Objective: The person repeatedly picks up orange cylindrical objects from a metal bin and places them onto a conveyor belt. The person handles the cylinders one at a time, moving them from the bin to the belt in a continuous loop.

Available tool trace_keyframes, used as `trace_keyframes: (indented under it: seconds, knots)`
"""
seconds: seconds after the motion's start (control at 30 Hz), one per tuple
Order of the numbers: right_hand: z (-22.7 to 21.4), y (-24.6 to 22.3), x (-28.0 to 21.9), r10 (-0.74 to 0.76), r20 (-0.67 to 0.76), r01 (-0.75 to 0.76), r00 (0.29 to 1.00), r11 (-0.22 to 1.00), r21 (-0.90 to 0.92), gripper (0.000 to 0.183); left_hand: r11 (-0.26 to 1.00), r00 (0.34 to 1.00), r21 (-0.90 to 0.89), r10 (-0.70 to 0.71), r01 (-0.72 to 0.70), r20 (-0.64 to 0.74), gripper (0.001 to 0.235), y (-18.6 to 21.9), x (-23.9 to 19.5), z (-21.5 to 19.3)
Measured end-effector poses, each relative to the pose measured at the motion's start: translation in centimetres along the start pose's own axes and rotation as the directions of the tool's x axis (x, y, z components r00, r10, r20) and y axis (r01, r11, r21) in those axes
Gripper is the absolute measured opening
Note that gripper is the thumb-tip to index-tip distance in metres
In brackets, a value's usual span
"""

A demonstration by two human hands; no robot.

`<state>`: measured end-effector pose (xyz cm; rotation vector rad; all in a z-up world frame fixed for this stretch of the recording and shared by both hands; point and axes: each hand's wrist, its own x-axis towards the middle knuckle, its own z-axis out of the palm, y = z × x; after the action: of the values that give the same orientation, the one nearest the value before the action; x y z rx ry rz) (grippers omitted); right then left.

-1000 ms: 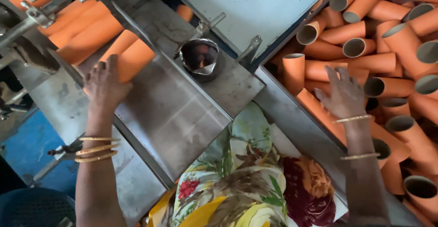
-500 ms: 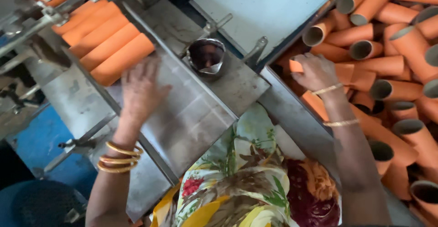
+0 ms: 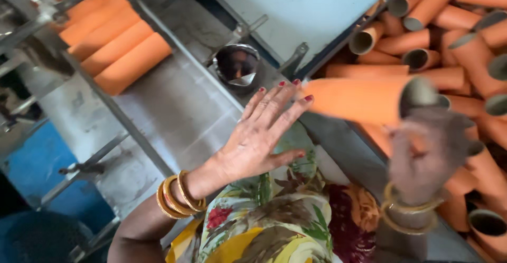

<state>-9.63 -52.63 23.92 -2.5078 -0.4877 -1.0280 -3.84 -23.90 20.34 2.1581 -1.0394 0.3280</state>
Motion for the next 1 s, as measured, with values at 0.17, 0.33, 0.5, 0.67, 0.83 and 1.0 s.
trace_keyframes:
  seconds: [0.17, 0.33, 0.5, 0.67, 0.83, 1.0]
  knots:
    - [3.2, -2.3, -1.5, 0.063, 0.287, -0.164, 0.956, 0.926, 0.340, 0.024, 0.995, 0.998, -0.090, -0.043, 0.047, 0.046, 0.083, -2.4, -0.8, 0.8]
    - [5.0, 6.6, -2.9, 0.276, 0.491, -0.148, 0.826, 0.947, -0.284, 0.055, 0.767, 0.857, 0.448, -0.515, 0.460, 0.001, 0.086, -12.5, -5.6, -1.8]
    - [6.4, 13.1, -6.3, 0.522, 0.711, -0.193, 0.472, 0.848, -0.494, 0.073, 0.584, 0.816, 0.606, -0.540, 0.541, -0.207, 0.095, -24.2, -12.1, -5.2]
    - [4.9, 12.4, -5.0, 0.467, 0.662, -0.224, 0.586, 0.879, -0.422, 0.084, 0.467, 0.787, 0.697, -0.572, 0.544, -0.231, 0.080, -26.3, -13.2, -6.1]
    - [0.5, 7.3, -0.7, 0.343, 0.298, -0.286, 0.891, 0.933, -0.221, 0.076, 0.768, 0.876, 0.454, -0.477, 0.451, -0.063, 0.094, -16.4, -7.1, -4.1]
    - [2.8, -0.9, 0.8, 0.226, 0.350, -0.412, 0.909, 0.610, 0.677, 0.075, 0.997, 0.998, -0.070, -0.021, 0.025, 0.061, 0.103, -4.5, -0.5, -0.9]
